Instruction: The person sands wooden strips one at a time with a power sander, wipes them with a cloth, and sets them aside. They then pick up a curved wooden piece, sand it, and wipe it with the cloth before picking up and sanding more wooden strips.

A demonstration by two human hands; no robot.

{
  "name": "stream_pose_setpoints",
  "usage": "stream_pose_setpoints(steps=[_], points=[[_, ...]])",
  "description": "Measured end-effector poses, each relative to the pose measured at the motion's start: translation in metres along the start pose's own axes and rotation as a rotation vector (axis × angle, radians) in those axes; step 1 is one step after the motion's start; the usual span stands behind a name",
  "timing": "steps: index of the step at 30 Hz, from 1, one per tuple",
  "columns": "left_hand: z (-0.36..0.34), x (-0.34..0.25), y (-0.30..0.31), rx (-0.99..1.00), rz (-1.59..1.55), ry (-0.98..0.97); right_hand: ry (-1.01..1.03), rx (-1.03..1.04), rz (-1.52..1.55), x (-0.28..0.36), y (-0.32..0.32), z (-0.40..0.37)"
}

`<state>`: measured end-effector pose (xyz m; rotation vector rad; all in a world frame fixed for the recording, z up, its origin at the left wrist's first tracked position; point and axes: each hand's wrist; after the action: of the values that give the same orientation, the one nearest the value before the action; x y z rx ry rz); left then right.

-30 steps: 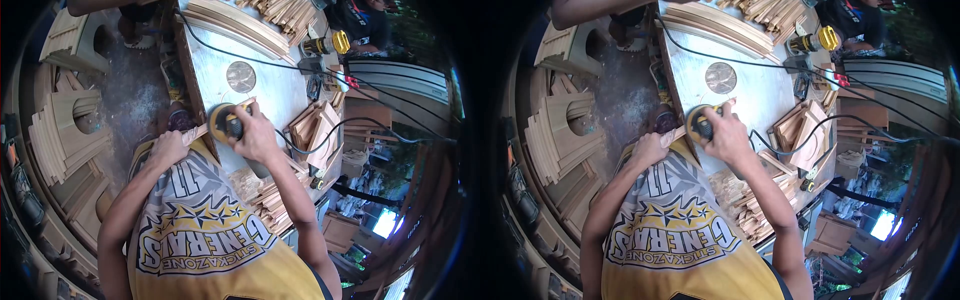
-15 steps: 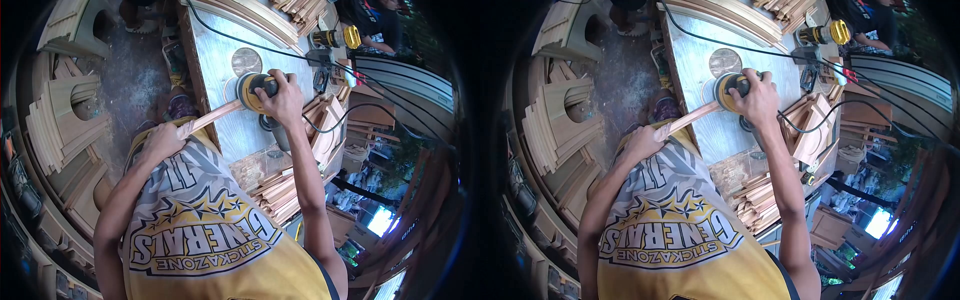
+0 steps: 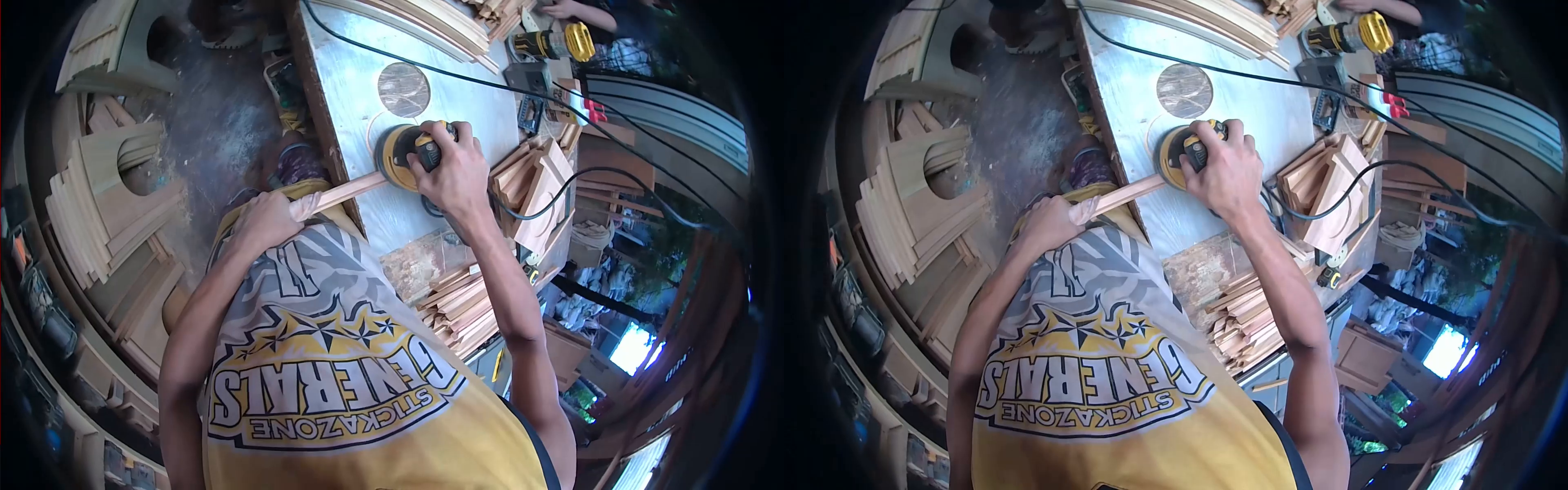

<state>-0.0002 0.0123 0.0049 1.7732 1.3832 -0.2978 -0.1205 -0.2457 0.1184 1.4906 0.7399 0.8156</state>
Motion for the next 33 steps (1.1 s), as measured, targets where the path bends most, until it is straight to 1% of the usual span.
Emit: stream_pose_setpoints(steps=[1,3,4,6,7,9,10,12,14,15,18,20,22,24,25,26,29,31,33], points=[[0.000,-0.004,0.000,-0.015,0.016,-0.002,-0.012,-0.003,-0.006,-0.001,0.002,-0.004],[0.003,-0.008,-0.001,-0.027,0.032,-0.006,-0.055,0.076,0.008,0.007,0.004,-0.010],[0.005,-0.010,-0.002,-0.027,0.034,0.005,-0.061,0.079,0.007,0.016,0.005,-0.014],[0.008,-0.012,-0.004,-0.026,0.037,0.018,-0.011,0.127,0.009,0.038,0.004,-0.022],[0.008,-0.012,-0.004,-0.030,0.032,0.014,0.052,0.086,0.005,0.044,0.002,-0.027],[0.004,-0.011,-0.006,-0.024,0.030,0.012,0.047,0.096,0.022,0.043,0.003,-0.031],[0.000,-0.010,-0.005,-0.039,0.028,0.021,0.044,0.098,0.033,0.041,0.004,-0.032],[-0.004,-0.003,-0.001,-0.071,0.016,0.012,0.020,0.050,0.022,0.017,0.001,-0.028],[0.000,-0.001,0.000,-0.004,-0.012,0.020,-0.145,0.045,-0.028,-0.010,0.005,-0.017],[-0.002,-0.008,0.006,-0.009,-0.010,0.055,-0.174,0.041,-0.027,-0.019,0.007,-0.017],[-0.003,-0.021,0.013,-0.017,0.020,0.055,-0.150,0.009,-0.004,-0.022,0.002,-0.028],[0.004,-0.018,0.005,-0.024,0.036,0.030,-0.169,0.090,-0.009,0.007,0.009,-0.034],[0.008,-0.020,0.002,-0.019,0.057,-0.003,-0.080,0.107,0.040,0.034,0.005,-0.044],[0.008,-0.025,0.003,-0.056,0.072,-0.003,-0.031,0.116,0.062,0.061,0.003,-0.057],[0.007,-0.025,0.003,-0.055,0.075,-0.004,0.025,0.036,0.102,0.063,0.001,-0.060],[0.005,-0.022,0.003,-0.052,0.084,-0.004,0.027,0.034,0.105,0.058,-0.001,-0.058],[-0.003,-0.011,0.001,-0.041,0.071,0.002,-0.152,0.048,0.065,0.029,-0.001,-0.046],[-0.008,-0.013,0.003,-0.035,0.047,-0.009,-0.269,0.091,-0.012,0.005,0.010,-0.032],[-0.017,-0.018,0.010,-0.080,0.024,0.025,-0.307,0.046,-0.033,-0.036,0.006,-0.020]])
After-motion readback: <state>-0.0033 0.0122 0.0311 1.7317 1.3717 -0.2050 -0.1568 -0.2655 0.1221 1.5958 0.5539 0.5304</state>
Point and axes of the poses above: each hand's wrist, its own z-axis towards the middle knuckle, its own y-axis out of the back of the hand, x = y × z, and after that the axes turned 10 degrees about -y, right-handed
